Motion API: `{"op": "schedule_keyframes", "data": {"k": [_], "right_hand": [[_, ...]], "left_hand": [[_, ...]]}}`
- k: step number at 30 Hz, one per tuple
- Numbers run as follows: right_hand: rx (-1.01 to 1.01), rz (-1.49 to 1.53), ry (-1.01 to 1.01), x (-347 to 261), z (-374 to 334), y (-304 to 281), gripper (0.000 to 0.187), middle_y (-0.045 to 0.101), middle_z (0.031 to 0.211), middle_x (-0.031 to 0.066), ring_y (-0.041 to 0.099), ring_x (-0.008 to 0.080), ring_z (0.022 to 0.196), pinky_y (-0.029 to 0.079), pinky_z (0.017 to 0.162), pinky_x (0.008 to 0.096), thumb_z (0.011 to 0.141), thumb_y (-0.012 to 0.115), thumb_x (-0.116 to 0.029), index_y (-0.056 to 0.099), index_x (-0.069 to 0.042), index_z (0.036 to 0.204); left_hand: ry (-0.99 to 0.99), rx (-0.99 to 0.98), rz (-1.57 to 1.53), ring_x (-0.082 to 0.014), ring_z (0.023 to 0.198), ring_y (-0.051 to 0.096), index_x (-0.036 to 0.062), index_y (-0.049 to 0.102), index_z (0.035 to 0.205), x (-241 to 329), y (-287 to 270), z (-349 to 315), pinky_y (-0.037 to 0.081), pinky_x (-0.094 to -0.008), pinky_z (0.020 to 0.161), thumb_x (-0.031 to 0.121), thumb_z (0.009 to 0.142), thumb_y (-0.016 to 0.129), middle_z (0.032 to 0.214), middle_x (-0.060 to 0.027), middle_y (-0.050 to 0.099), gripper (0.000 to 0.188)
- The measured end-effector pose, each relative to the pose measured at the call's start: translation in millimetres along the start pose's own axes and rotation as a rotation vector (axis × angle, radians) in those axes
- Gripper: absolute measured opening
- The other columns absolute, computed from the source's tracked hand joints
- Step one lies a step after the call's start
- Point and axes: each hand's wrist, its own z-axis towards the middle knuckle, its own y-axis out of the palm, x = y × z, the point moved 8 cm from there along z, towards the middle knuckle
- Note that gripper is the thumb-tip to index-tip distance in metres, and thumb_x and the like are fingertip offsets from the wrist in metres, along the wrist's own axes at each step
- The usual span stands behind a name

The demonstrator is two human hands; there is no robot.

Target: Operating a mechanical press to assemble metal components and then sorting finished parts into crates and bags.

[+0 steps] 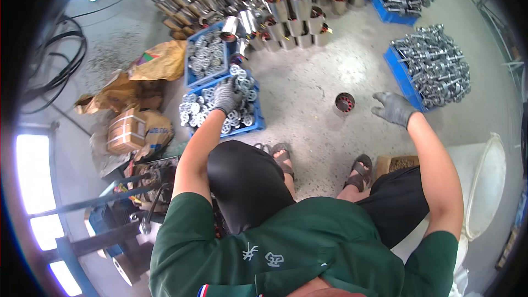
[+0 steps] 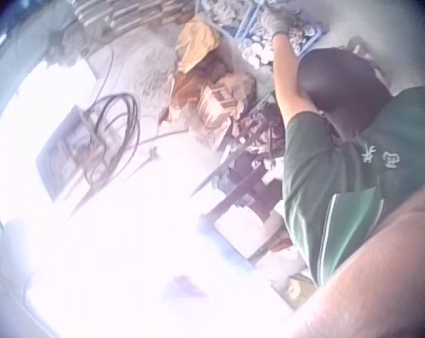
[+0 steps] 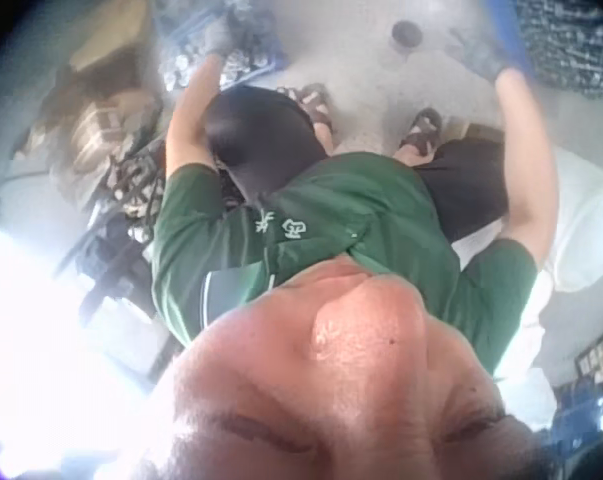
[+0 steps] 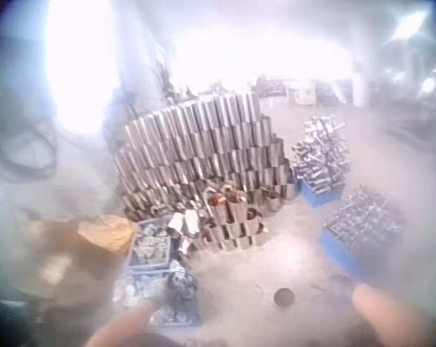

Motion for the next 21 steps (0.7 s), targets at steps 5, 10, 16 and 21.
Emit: {"op": "schedule_keyframes", "data": {"k": [5, 10, 16, 21], "right_hand": [[0.047, -0.044, -0.228, -62.0, -64.2, -29.9, 0.056, 0.067, 0.120, 0.0232, 0.065, 0.0389, 0.111, 0.052, 0.096, 0.0454, 0.091, 0.064, -0.043, 0.061, -0.003, 0.131], [-0.041, 0.173, -0.261, -87.2, -82.1, -49.4, 0.054, 0.068, 0.119, 0.0227, 0.067, 0.0362, 0.110, 0.053, 0.096, 0.0425, 0.091, 0.066, -0.038, 0.061, -0.002, 0.130], [-0.003, 0.387, -0.261, -54.9, -75.5, -45.7, 0.045, 0.073, 0.103, 0.0210, 0.071, 0.0366, 0.095, 0.055, 0.088, 0.0439, 0.093, 0.063, -0.042, 0.067, -0.009, 0.124], [0.104, 0.165, -0.202, -17.9, -26.3, -28.2, 0.049, 0.076, 0.093, 0.0132, 0.070, 0.0320, 0.082, 0.055, 0.076, 0.0469, 0.082, 0.068, -0.054, 0.077, -0.011, 0.104]], "left_hand": [[-0.049, -0.041, 0.019, -0.0396, 0.125, 0.055, 0.0112, 0.066, 0.128, 34.0, -42.6, -7.3, 0.046, -0.0468, 0.106, 0.036, 0.081, 0.071, 0.139, -0.0198, 0.057, 0.054], [0.176, -0.230, -0.047, -0.0393, 0.109, 0.066, 0.0043, 0.069, 0.121, 129.3, -49.9, -11.4, 0.051, -0.0456, 0.098, 0.037, 0.082, 0.068, 0.112, -0.0242, 0.070, 0.051], [0.357, -0.292, -0.092, -0.0401, 0.097, 0.070, 0.0006, 0.069, 0.116, 151.5, -35.9, -4.7, 0.055, -0.0471, 0.090, 0.028, 0.089, 0.063, 0.105, -0.0244, 0.072, 0.039], [0.338, -0.211, -0.224, -0.0267, 0.099, 0.067, 0.0067, 0.066, 0.127, 193.0, -90.5, 41.4, 0.054, -0.0401, 0.084, 0.025, 0.096, 0.061, 0.112, -0.0133, 0.071, 0.036]]}}
